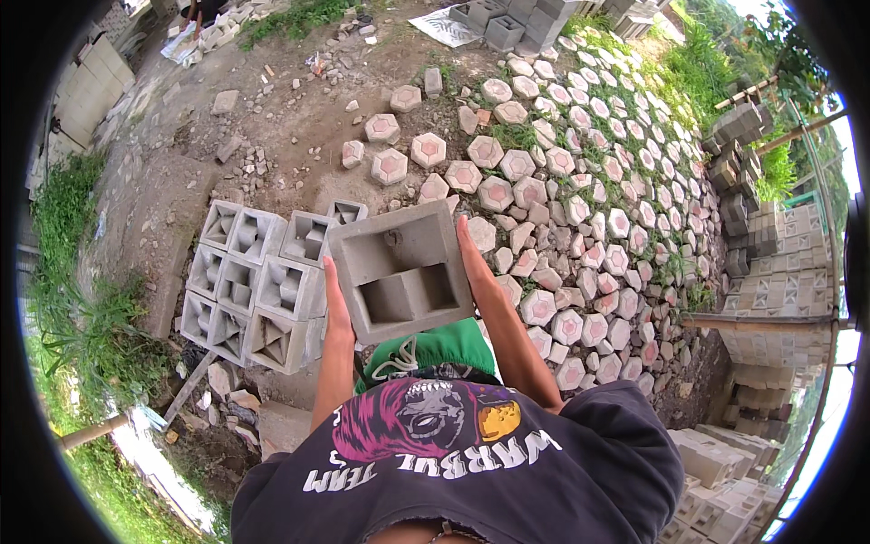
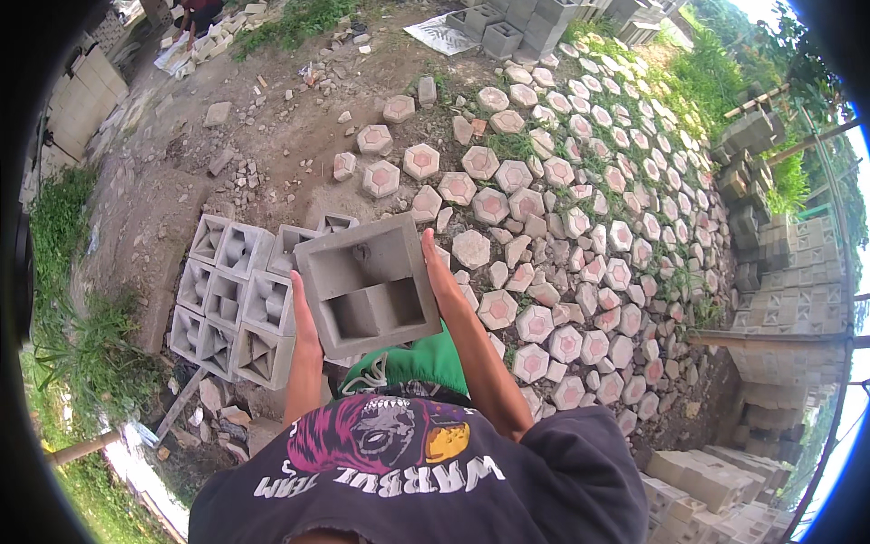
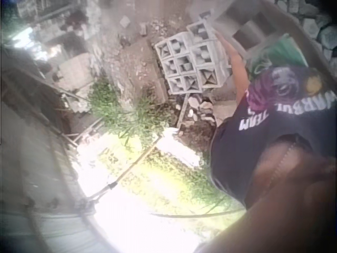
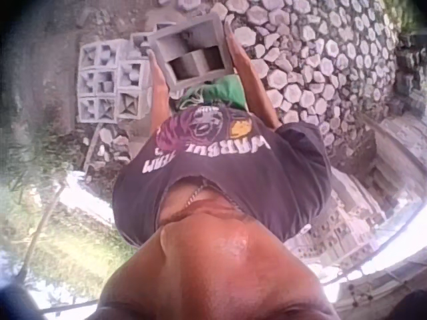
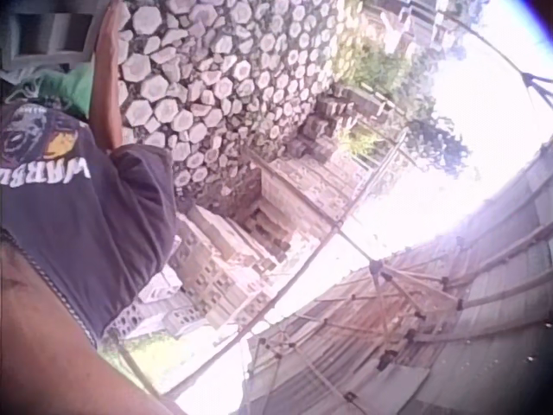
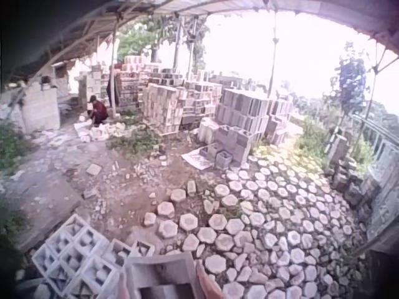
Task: The person repeatedly picks up hollow concrete blocks from a pile, walks across a paved area, and places them onto a growing stack. The task involves handling the blocks one at a time and arranging them in a neat pile.
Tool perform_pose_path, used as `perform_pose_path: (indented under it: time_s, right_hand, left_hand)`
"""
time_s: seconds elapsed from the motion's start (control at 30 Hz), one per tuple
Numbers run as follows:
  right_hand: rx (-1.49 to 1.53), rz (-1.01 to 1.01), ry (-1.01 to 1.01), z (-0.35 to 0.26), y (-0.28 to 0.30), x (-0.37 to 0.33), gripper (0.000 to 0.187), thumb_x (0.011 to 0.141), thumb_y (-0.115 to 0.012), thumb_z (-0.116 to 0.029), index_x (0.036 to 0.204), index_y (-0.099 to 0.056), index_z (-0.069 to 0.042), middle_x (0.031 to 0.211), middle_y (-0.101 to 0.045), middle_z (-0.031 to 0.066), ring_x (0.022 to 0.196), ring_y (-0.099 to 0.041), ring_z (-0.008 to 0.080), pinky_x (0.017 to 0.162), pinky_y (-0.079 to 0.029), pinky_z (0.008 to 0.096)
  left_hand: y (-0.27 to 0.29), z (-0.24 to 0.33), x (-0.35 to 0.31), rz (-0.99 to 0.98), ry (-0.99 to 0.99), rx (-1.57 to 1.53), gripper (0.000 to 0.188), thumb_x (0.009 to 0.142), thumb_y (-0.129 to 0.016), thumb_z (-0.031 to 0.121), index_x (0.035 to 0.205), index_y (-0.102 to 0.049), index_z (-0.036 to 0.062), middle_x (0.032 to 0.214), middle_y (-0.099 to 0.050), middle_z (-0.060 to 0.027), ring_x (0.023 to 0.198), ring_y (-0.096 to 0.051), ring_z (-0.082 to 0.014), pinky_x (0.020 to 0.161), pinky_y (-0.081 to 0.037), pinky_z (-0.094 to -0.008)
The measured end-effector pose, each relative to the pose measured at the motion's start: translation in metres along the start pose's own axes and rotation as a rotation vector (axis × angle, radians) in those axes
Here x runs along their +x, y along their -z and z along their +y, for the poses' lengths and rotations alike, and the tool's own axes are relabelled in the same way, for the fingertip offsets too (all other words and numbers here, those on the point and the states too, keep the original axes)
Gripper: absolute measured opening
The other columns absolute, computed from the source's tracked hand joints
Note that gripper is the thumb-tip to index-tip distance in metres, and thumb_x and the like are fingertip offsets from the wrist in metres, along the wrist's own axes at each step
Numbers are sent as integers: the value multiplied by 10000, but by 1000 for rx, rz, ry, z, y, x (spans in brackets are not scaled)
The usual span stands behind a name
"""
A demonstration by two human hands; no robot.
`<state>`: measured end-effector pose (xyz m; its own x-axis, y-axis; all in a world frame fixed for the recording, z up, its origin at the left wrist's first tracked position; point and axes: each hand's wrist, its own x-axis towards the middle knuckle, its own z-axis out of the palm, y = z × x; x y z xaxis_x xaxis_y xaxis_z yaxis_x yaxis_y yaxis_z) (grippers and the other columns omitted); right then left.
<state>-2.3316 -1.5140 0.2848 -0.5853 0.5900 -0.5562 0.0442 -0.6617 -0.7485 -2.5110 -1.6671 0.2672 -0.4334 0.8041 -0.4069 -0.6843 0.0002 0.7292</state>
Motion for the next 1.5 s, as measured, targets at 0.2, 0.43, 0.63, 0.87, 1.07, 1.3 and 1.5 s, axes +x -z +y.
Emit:
perform_pose_path:
  time_s: [0.2,0.43,0.63,0.87,1.07,1.3,1.5]
  right_hand:
    - [122,106,78,-9,69,-12,971,839,-286,-795,1444,-338,-38,1415,-419,168,1259,-444,277,1041,-350,372]
    - [215,214,168,-35,141,-17,988,834,-261,-804,1448,-325,-33,1439,-389,179,1295,-406,293,1061,-328,372]
    - [284,358,238,-45,206,-17,970,848,-259,-789,1444,-330,-27,1434,-396,176,1292,-410,287,1063,-327,368]
    - [423,436,352,-56,250,-42,937,864,-286,-764,1432,-350,-21,1420,-413,159,1272,-428,268,1058,-336,354]
    - [625,545,447,-48,276,-53,912,869,-300,-753,1425,-367,-33,1422,-412,147,1271,-429,260,1060,-338,356]
    - [859,747,550,-42,303,-49,856,895,-321,-714,1431,-354,-49,1420,-417,135,1284,-420,258,1065,-336,380]
    - [880,911,559,-105,338,-26,849,896,-314,-715,1419,-368,-49,1409,-427,137,1277,-427,256,1062,-341,385]
  left_hand:
    - [-45,-24,54,-157,120,123,875,875,-388,714,1412,-353,24,1368,-455,-137,1235,-464,-257,1039,-375,-389]
    - [-118,-56,109,-272,233,180,864,871,-386,718,1401,-368,35,1338,-480,-145,1189,-507,-269,1002,-425,-405]
    - [-214,-64,122,-468,360,213,877,864,-390,725,1412,-355,41,1359,-464,-149,1209,-496,-267,1011,-421,-402]
    - [-277,-100,153,-571,417,320,844,882,-392,700,1410,-357,43,1352,-470,-140,1204,-494,-255,995,-431,-384]
    - [-328,-126,174,-643,520,498,858,883,-396,698,1411,-347,23,1370,-455,-136,1223,-475,-246,1018,-404,-371]
    - [-398,-165,217,-784,683,764,924,854,-405,733,1438,-316,23,1429,-402,-145,1283,-419,-263,1070,-336,-370]
    - [-450,-204,295,-889,787,775,978,825,-420,762,1451,-293,21,1441,-386,-155,1293,-411,-270,1073,-329,-374]
